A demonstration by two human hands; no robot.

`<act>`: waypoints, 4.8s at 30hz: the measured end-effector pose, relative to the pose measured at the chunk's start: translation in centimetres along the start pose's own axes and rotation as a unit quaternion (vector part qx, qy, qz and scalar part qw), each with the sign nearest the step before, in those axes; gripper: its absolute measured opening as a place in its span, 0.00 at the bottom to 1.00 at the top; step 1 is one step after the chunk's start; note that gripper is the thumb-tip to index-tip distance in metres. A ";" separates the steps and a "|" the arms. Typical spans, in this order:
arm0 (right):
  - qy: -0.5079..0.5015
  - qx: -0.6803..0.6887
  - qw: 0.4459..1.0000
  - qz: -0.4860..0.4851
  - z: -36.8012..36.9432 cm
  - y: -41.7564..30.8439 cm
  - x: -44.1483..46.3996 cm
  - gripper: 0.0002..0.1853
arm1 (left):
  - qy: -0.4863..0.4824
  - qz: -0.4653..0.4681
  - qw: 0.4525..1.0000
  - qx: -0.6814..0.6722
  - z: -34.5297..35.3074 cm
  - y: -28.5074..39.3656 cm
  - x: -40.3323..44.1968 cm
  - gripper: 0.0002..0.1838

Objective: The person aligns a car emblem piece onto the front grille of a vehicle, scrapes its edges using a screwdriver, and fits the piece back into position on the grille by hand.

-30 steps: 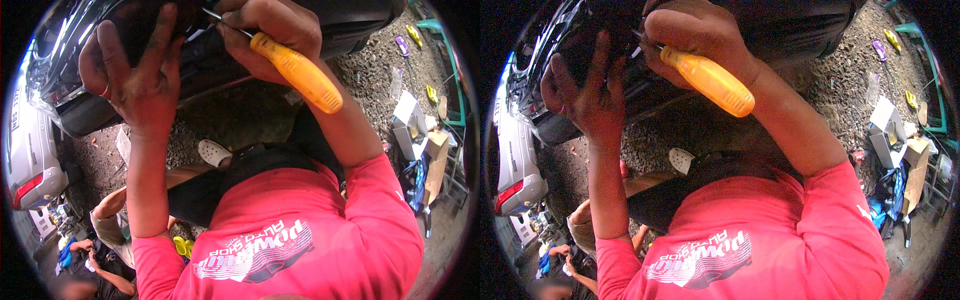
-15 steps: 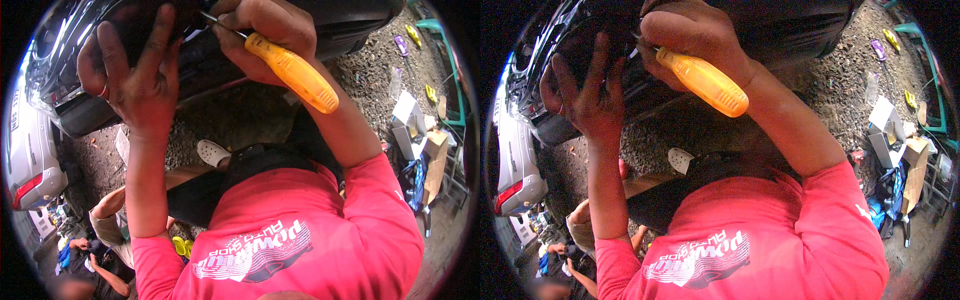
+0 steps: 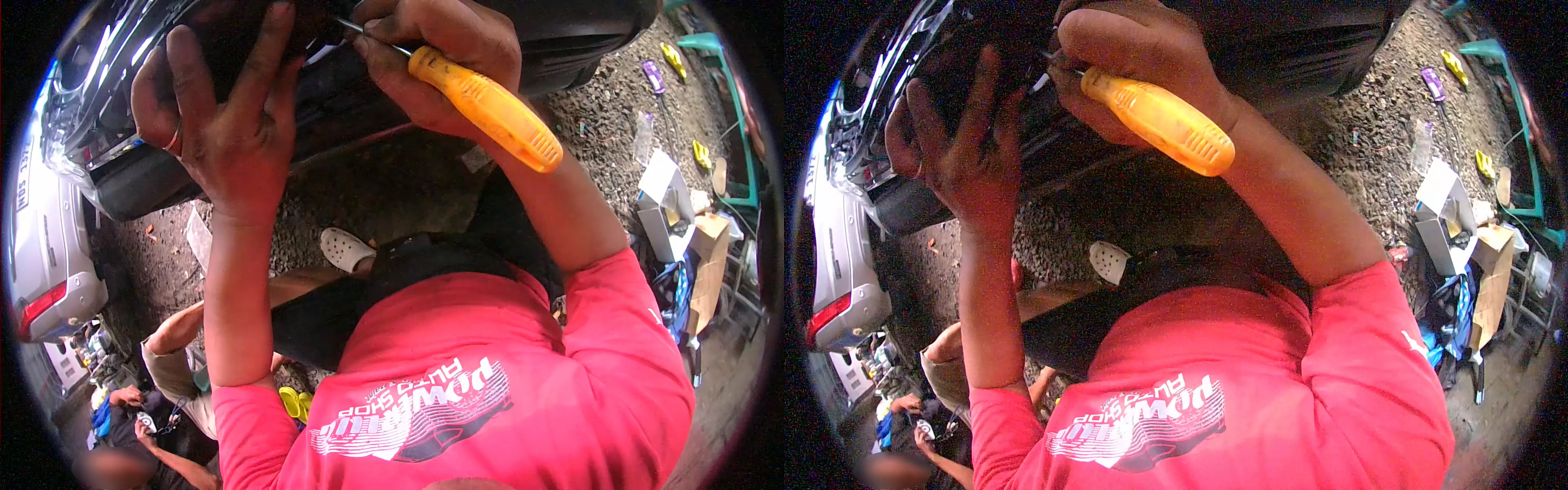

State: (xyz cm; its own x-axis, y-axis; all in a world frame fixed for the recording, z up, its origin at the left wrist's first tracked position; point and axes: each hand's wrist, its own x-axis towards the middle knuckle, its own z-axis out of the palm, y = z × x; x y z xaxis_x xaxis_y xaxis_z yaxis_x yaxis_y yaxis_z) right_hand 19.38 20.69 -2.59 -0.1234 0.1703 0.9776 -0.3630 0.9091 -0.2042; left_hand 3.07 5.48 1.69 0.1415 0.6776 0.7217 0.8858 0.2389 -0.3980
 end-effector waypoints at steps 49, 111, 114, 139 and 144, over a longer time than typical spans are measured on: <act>-0.120 0.023 0.992 -0.035 -1.8 1.7 6.2 0.10 | 0.045 -0.049 0.994 -0.087 0.7 0.2 -0.2 0.25; -0.196 0.004 0.981 -0.006 -3.1 0.8 7.1 0.09 | 0.017 -0.060 0.995 -0.079 -0.2 0.3 0.2 0.29; -0.216 0.003 0.975 -0.045 -3.2 1.1 7.9 0.08 | 0.016 -0.058 0.995 -0.081 -0.2 0.4 0.3 0.30; -0.310 0.051 0.936 0.162 -1.3 -0.3 12.6 0.07 | 0.018 -0.093 0.990 -0.106 -0.9 1.2 0.4 0.33; -0.354 0.014 0.929 0.110 -1.5 -0.9 12.5 0.08 | 0.010 -0.113 0.979 -0.168 -1.8 1.4 0.0 0.30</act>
State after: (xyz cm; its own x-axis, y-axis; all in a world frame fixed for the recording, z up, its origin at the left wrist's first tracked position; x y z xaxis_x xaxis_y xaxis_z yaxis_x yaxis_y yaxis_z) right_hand 19.56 22.59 9.87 -0.7694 0.0488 0.6369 -0.2801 0.8703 -0.4051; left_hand 5.09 4.59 2.15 -0.0691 0.6197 0.7818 0.9904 0.1366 -0.0208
